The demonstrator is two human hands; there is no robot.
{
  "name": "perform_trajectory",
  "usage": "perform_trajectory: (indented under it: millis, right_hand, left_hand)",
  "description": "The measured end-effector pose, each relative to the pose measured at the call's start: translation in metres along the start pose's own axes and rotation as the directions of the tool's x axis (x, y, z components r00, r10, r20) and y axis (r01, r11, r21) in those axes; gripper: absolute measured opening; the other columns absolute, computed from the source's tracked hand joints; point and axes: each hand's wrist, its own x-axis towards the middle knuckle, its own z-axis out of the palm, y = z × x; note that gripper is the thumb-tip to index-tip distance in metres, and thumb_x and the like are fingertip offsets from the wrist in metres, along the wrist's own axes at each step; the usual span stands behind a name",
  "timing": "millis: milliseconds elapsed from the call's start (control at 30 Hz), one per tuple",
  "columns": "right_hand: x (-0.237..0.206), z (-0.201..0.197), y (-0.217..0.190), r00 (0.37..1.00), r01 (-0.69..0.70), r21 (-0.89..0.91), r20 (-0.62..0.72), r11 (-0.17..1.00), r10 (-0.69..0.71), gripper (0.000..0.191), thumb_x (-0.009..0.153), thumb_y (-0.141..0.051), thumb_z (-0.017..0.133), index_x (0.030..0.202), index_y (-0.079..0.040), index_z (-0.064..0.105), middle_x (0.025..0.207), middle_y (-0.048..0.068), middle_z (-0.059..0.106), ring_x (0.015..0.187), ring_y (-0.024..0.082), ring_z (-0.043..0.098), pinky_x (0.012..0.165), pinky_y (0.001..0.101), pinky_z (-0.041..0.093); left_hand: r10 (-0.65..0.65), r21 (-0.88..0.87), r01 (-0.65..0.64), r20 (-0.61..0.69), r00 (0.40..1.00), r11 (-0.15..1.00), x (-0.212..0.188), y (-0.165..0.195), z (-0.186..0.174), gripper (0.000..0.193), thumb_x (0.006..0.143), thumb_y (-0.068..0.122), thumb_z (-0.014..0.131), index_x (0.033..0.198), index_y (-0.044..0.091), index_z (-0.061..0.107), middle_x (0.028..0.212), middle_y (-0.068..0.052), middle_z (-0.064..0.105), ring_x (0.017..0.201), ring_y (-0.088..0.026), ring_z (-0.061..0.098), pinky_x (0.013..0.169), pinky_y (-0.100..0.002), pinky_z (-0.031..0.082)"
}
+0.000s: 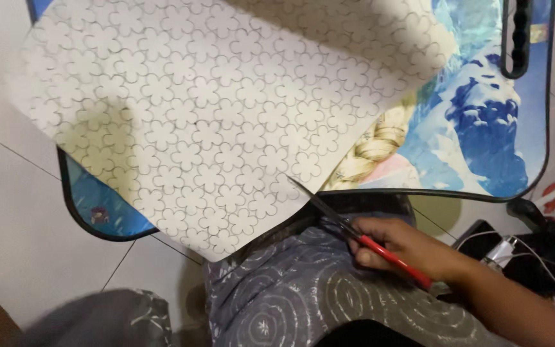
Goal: The person traces flower-shaped outlines on a sheet of paper using a small purple stencil and a black pen. After completing the tracing, they use red-handled scissors to cut along the drawn outlines, separating individual flower shapes from the sheet.
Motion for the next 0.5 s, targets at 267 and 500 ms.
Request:
perform_trajectory:
  millis: [267, 500]
  right_hand:
    - [0.004, 0.02, 0.008, 0.992, 0.122, 0.172, -0.041, 0.978, -0.117, 0.038, 0.092, -0.042, 0.068, 0.104, -0.005, 0.062, 0.091, 0.003, 0.059, 0.086, 0.013, 0.054, 0.076, 0.0282, 0.048]
    - [0.002, 0.019, 0.008, 0.983, 0.181, 0.089, -0.043, 0.979, -0.178, 0.051, 0.093, -0.052, 0.061, 0.114, -0.006, 0.063, 0.097, 0.005, 0.063, 0.091, 0.015, 0.058, 0.081, 0.0293, 0.051]
  left_hand:
    - [-0.086, -0.172, 0.789, 0.958, 0.273, 0.59, -0.082, 0.05, 0.057, 0.025, 0.094, 0.024, 0.072, 0.105, 0.002, 0.075, 0.091, -0.004, 0.074, 0.083, -0.01, 0.066, 0.077, -0.028, 0.056]
    - [-0.139, -0.442, 0.85, 0.897, 0.42, -0.287, -0.15, 0.004, 0.148, 0.041, 0.1, 0.03, 0.062, 0.121, -0.005, 0.065, 0.106, -0.008, 0.072, 0.094, -0.015, 0.066, 0.087, -0.03, 0.056]
